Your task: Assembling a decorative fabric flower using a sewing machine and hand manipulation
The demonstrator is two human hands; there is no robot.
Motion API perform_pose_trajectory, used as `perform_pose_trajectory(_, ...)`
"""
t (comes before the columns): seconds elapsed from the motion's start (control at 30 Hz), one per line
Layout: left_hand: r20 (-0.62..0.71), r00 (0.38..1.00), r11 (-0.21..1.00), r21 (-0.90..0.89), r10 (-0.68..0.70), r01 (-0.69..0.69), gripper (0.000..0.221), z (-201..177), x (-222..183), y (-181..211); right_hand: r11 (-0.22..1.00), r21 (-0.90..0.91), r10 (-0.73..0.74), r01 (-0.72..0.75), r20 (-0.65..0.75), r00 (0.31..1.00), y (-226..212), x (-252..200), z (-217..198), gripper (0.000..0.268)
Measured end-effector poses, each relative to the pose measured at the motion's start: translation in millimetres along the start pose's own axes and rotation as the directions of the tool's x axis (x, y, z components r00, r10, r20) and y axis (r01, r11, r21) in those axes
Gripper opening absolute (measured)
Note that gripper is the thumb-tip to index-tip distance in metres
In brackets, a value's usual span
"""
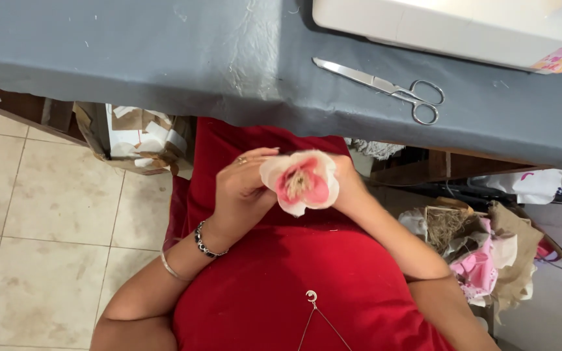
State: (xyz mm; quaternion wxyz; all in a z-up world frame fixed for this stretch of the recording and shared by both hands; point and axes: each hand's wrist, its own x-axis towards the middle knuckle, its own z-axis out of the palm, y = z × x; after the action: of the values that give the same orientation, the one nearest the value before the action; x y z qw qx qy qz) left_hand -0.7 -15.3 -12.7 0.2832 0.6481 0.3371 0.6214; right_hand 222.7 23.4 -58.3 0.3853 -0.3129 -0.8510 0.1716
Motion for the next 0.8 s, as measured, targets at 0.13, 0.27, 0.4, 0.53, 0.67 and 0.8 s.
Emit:
perform_pose_trajectory(0.13, 0.014, 0.987, 0.967, 0.198, 0.159, -0.158, 0.01, -21.6, 10.4, 4.8, 0.983, -0.147, 0.121, -0.108, 0.082, 0.989, -30.7, 20.1, -76.1, 0.01)
perform_pose_trajectory(0.27, 0.158, 0.969, 0.888, 0.395, 0.188, -0.236, 0.008, -38.5, 11.3, 10.3, 0.786, -0.618, 0.063, -0.02, 0.049, 0.997, -33.8, 48.1, -149.9, 0.03)
perform_pose_trajectory(0.4, 0.2, 0.964, 0.828, 0.501, 0.174, -0.253, 0.011, -48.5, 1.8, 0.9, 0.78, -0.622, 0.221, -0.063, 0.18, 0.958, -16.9, 62.6, -181.7, 0.039)
perform_pose_trajectory(0.53, 0.219, 0.963, 0.809, 0.531, 0.155, -0.251, 0.017, -53.9, -3.5, -3.8, 0.784, -0.619, 0.317, -0.04, 0.343, 0.884, -19.7, 81.2, -201.4, 0.049)
perform_pose_trajectory(0.67, 0.245, 0.963, 0.818, 0.527, 0.116, -0.232, 0.013, -57.9, -7.1, -7.5, 0.706, -0.707, 0.45, -0.042, 0.403, 0.797, -0.6, 87.6, -211.0, 0.057)
perform_pose_trajectory(0.8, 0.228, 0.966, 0.834, 0.505, 0.121, -0.223, 0.013, -60.6, -10.4, -8.7, 0.649, -0.759, 0.438, 0.058, 0.435, 0.787, -1.5, 89.6, -207.0, 0.058)
